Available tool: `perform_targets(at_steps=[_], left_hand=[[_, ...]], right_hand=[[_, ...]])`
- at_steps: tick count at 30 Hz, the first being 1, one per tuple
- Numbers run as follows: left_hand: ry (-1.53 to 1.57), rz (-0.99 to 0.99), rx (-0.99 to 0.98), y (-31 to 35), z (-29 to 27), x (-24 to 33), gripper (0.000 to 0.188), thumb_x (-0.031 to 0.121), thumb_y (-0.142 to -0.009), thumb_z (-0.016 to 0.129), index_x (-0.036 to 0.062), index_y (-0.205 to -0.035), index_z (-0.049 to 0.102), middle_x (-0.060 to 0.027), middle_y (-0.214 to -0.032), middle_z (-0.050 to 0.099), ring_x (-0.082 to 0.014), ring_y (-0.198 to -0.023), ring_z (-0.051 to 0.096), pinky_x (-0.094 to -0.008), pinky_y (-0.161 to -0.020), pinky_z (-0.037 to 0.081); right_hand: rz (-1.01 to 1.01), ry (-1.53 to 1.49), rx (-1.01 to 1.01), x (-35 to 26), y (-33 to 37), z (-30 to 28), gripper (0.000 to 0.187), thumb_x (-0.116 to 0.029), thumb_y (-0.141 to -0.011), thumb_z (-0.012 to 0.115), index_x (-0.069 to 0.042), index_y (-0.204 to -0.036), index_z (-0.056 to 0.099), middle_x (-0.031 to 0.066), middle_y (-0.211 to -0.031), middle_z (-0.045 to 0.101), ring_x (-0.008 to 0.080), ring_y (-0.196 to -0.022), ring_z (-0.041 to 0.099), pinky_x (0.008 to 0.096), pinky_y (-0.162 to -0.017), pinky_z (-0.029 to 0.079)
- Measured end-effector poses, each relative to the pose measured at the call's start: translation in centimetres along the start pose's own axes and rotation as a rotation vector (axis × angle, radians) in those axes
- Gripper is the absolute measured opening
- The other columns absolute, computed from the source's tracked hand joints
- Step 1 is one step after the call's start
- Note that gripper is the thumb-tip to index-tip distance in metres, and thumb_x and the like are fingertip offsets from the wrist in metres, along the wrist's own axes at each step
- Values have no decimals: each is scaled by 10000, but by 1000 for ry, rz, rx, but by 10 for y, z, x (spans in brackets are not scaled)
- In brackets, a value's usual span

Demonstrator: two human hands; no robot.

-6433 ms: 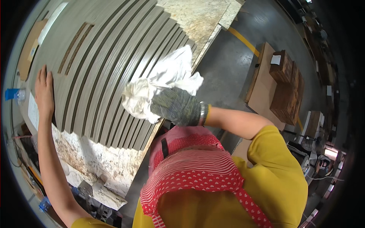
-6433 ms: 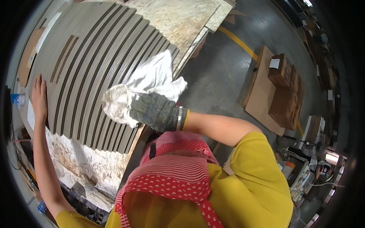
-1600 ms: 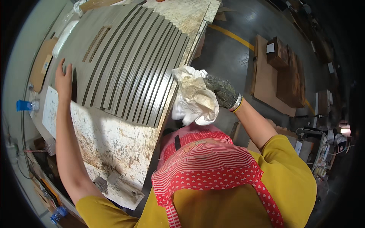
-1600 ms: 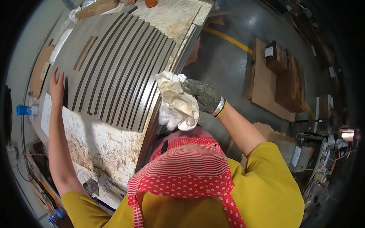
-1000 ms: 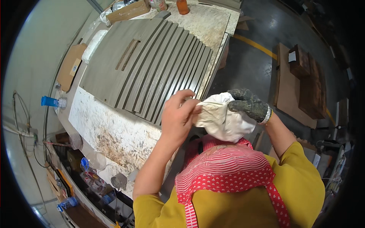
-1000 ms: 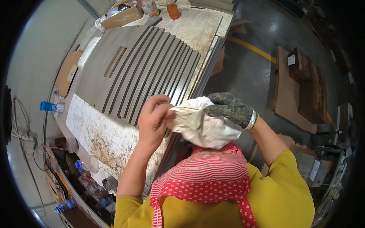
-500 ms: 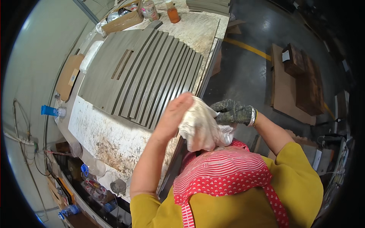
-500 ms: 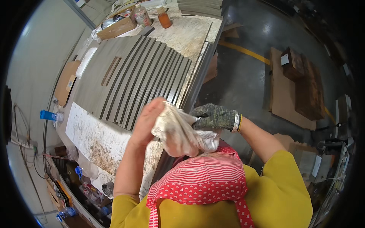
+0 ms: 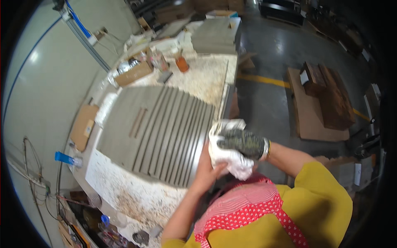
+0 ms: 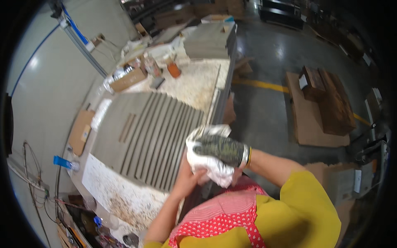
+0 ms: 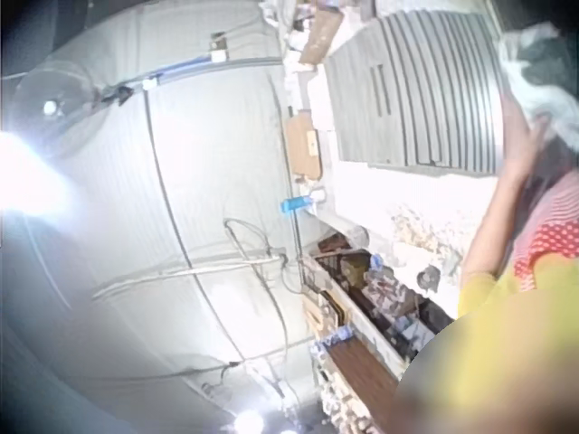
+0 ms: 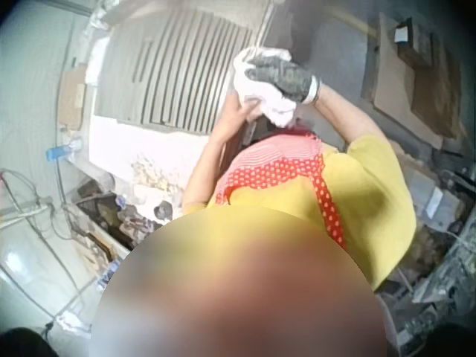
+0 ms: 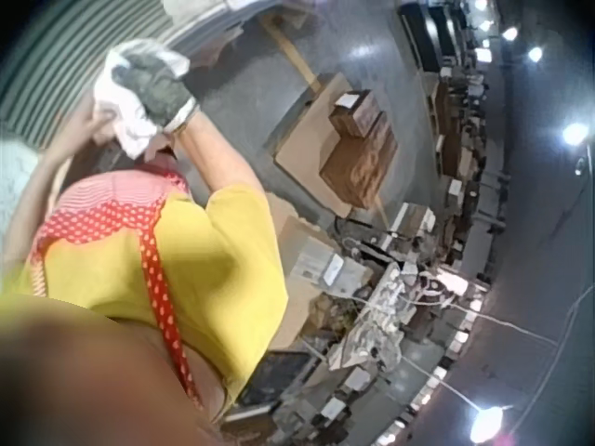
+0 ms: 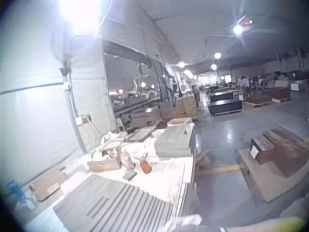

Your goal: Cleaning and inspecting wood furniture panels during manufacturing.

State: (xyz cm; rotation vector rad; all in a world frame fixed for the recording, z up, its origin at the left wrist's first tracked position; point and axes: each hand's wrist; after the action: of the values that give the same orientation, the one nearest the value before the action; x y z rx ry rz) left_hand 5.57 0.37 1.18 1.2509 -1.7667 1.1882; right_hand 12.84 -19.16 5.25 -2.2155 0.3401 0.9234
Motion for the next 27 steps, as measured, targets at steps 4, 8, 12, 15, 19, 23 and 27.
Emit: perform_targets(at_steps=[4, 8, 12, 15, 19, 23, 27], left_hand=[[215, -409, -109, -9, 12, -8, 278, 180, -921, 539, -19, -1110, 590, -36, -872, 616, -110, -822, 540, -269, -761, 447], [508, -483, 116, -66, 10, -8, 317, 245, -949, 489, -21, -1083, 599, -17, -847, 592, -85, -792, 509, -244, -718, 427], [320, -423, 68, -150, 25, -11, 341, 266, -959, 467, -28, -1079, 591, -12, -857, 597, -77, -791, 504, -242, -707, 425], [397, -434, 6, -220, 46, 1, 333, 293, -957, 488, -16, -1019, 592, 27, -821, 573, -40, -726, 490, -206, -641, 408], [636, -430, -94, -289, 64, 5, 327, 301, -961, 489, -6, -985, 598, -4, -830, 581, -76, -749, 508, -243, -669, 430], [-90, -175, -282, -364, 27, -32, 326, 301, -957, 487, -1, -1010, 600, -47, -957, 590, -136, -901, 528, -270, -808, 423], [367, -401, 642, -422, -30, -126, 519, 271, -871, 619, 74, -1294, 392, -56, -1236, 491, -151, -1085, 490, -330, -833, 404]], right_hand=[[-24, 298, -13, 53, 4, -29, 282, -151, -866, 540, -126, -1135, 623, 173, -1217, 559, 319, -1114, 530, 396, -956, 411], [783, -246, -12, 93, -9, -82, 452, -283, -879, 587, -110, -1289, 505, 137, -1278, 522, 254, -1191, 483, 371, -983, 395], [546, -745, 243, 149, -15, -119, 749, -402, -826, 656, -51, -1400, 328, 134, -1381, 413, 198, -1263, 398, 347, -1017, 373], [300, -375, -9, 180, -31, -148, 842, -343, -792, 721, -15, -1418, 264, 118, -1425, 353, 193, -1294, 358, 346, -1040, 352], [685, -1416, -31, 181, -26, -163, 793, -289, -790, 730, -30, -1406, 302, 103, -1363, 437, 205, -1248, 421, 343, -1046, 337], [700, -1317, 227, 220, -30, -188, 510, -139, -843, 664, -22, -1299, 469, 73, -1170, 593, 149, -1059, 554, 296, -919, 444], [846, -1586, 375, 251, -5, -210, 269, -177, -890, 578, -12, -1100, 604, 107, -970, 661, 187, -888, 636, 310, -782, 523]])
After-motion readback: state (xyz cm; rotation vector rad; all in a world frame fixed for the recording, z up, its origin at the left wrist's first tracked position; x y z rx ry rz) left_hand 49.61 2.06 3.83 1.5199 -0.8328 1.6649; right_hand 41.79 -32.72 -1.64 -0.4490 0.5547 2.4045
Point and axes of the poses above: each hand's wrist, its own y-axis away from the middle knuckle, its own z-axis out of the palm, x = y × z
